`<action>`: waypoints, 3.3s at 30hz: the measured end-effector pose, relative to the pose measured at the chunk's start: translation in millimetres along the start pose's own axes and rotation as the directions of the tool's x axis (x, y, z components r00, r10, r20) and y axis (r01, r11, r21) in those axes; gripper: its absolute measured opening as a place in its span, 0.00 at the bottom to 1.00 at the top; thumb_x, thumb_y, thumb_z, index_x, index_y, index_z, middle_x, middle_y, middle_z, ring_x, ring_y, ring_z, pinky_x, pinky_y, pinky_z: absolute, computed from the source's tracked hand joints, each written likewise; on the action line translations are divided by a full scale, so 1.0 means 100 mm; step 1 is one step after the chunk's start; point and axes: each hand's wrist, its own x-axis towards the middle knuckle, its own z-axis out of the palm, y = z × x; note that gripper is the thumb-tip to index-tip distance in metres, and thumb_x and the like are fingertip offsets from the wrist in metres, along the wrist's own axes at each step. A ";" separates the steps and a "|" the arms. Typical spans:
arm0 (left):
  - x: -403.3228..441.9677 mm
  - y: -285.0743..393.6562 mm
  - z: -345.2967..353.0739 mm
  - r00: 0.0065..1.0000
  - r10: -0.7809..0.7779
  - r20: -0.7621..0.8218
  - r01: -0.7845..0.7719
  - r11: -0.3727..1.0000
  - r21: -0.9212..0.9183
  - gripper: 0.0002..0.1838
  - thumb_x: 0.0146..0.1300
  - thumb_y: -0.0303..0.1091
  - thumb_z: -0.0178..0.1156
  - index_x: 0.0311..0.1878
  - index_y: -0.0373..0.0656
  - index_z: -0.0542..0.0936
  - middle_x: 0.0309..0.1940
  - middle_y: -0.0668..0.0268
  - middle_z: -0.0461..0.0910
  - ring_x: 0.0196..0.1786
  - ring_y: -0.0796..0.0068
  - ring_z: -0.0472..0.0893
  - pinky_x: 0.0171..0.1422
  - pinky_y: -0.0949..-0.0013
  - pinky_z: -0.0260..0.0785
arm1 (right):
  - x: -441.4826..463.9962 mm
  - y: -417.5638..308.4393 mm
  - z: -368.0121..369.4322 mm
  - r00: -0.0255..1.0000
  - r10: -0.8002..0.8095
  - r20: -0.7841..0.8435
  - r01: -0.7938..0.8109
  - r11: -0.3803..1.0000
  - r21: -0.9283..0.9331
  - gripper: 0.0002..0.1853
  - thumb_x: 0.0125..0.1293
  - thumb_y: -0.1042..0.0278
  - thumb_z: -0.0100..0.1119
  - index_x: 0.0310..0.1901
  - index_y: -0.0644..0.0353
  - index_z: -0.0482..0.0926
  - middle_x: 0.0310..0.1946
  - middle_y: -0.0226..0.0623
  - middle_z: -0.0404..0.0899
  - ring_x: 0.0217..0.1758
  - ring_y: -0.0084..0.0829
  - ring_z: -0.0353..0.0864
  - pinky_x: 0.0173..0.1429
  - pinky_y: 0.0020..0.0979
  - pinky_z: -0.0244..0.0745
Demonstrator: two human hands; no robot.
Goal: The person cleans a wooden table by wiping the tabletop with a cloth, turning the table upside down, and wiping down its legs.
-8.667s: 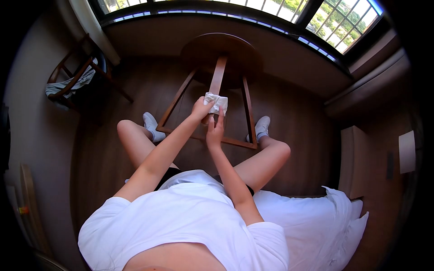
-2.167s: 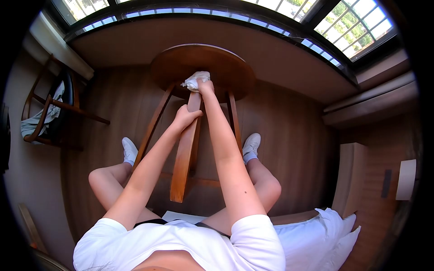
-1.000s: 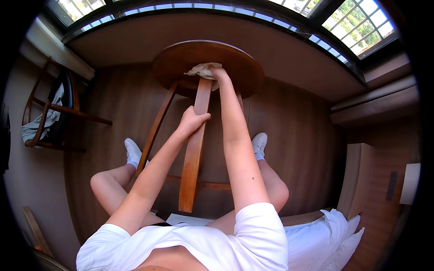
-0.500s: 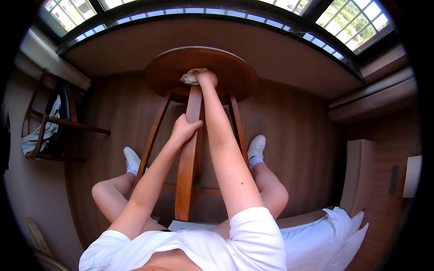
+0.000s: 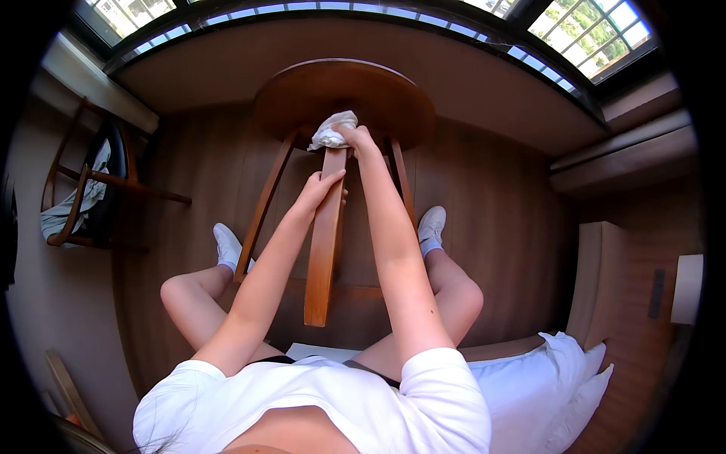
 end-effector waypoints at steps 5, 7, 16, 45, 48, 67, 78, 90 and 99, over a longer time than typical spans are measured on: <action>-0.72 -0.13 -0.09 0.987 -0.111 0.118 0.134 0.968 -0.213 0.21 0.60 0.45 0.57 0.44 0.36 0.69 0.31 0.58 0.78 0.32 0.70 0.80 0.35 0.69 0.75 | -0.28 0.48 0.09 0.981 -0.063 0.184 0.009 0.960 0.280 0.30 0.50 0.60 0.68 0.48 0.76 0.70 0.42 0.49 0.78 0.40 0.36 0.81 0.38 0.37 0.77; -0.91 -0.24 -0.10 0.995 -0.077 0.063 0.089 0.969 -0.229 0.20 0.62 0.46 0.55 0.44 0.36 0.69 0.33 0.59 0.78 0.34 0.72 0.80 0.38 0.71 0.74 | -0.56 0.57 0.11 0.973 -0.072 0.220 -0.021 0.920 0.391 0.22 0.54 0.63 0.64 0.46 0.70 0.73 0.39 0.44 0.79 0.39 0.34 0.80 0.42 0.35 0.78; -1.40 -0.54 -0.14 0.997 0.056 -0.056 -0.063 0.989 -0.134 0.25 0.63 0.45 0.54 0.53 0.31 0.70 0.43 0.63 0.76 0.45 0.77 0.74 0.49 0.73 0.66 | -1.64 1.12 0.27 0.948 -0.212 0.235 0.092 0.895 0.436 0.21 0.53 0.63 0.65 0.44 0.67 0.75 0.37 0.38 0.79 0.39 0.29 0.79 0.44 0.29 0.74; -1.71 -0.78 0.00 0.964 0.233 -0.126 -0.183 0.930 0.318 0.40 0.60 0.68 0.41 0.36 0.30 0.75 0.38 0.43 0.77 0.44 0.49 0.77 0.50 0.59 0.65 | -1.47 1.38 0.34 0.905 -0.346 -0.247 0.319 0.937 -0.145 0.27 0.48 0.53 0.68 0.40 0.72 0.78 0.37 0.46 0.81 0.38 0.34 0.82 0.41 0.32 0.75; -1.78 -0.68 0.01 0.973 0.198 -0.118 -0.147 0.927 0.344 0.42 0.58 0.70 0.40 0.39 0.30 0.76 0.38 0.43 0.77 0.45 0.49 0.77 0.51 0.58 0.66 | -1.35 1.68 0.39 0.848 -0.492 -0.198 0.481 0.870 -0.106 0.19 0.51 0.60 0.66 0.37 0.69 0.78 0.33 0.41 0.81 0.35 0.30 0.81 0.39 0.30 0.74; -1.77 -0.75 0.13 0.901 0.393 -0.182 -0.310 0.879 0.362 0.31 0.65 0.56 0.42 0.45 0.31 0.75 0.38 0.43 0.78 0.45 0.47 0.77 0.49 0.56 0.66 | -1.83 1.60 0.26 0.898 -0.438 0.026 0.421 0.876 0.235 0.21 0.50 0.64 0.67 0.40 0.72 0.76 0.37 0.46 0.79 0.39 0.33 0.80 0.41 0.32 0.75; -1.83 -0.69 0.09 0.917 0.364 -0.166 -0.278 0.878 0.389 0.31 0.63 0.56 0.46 0.38 0.30 0.77 0.34 0.43 0.78 0.40 0.47 0.78 0.45 0.56 0.67 | -1.84 1.58 0.28 0.878 -0.474 -0.069 0.478 0.870 0.118 0.16 0.55 0.63 0.63 0.38 0.68 0.78 0.33 0.37 0.80 0.33 0.25 0.79 0.37 0.27 0.74; -1.88 -0.67 0.16 0.936 0.296 -0.190 -0.169 0.853 0.494 0.29 0.61 0.57 0.46 0.39 0.34 0.77 0.37 0.44 0.78 0.43 0.45 0.77 0.49 0.51 0.66 | -2.23 1.63 0.16 0.942 -0.326 0.075 0.275 0.882 0.382 0.24 0.55 0.54 0.64 0.46 0.65 0.74 0.38 0.34 0.78 0.38 0.24 0.78 0.41 0.26 0.72; -1.81 -0.71 0.18 0.882 0.387 -0.268 -0.226 0.848 0.480 0.35 0.54 0.53 0.56 0.54 0.31 0.62 0.50 0.42 0.68 0.53 0.44 0.70 0.55 0.52 0.63 | -2.33 1.59 0.11 0.973 -0.184 0.136 0.114 0.905 0.410 0.25 0.54 0.53 0.66 0.44 0.67 0.75 0.38 0.36 0.79 0.39 0.26 0.78 0.43 0.27 0.73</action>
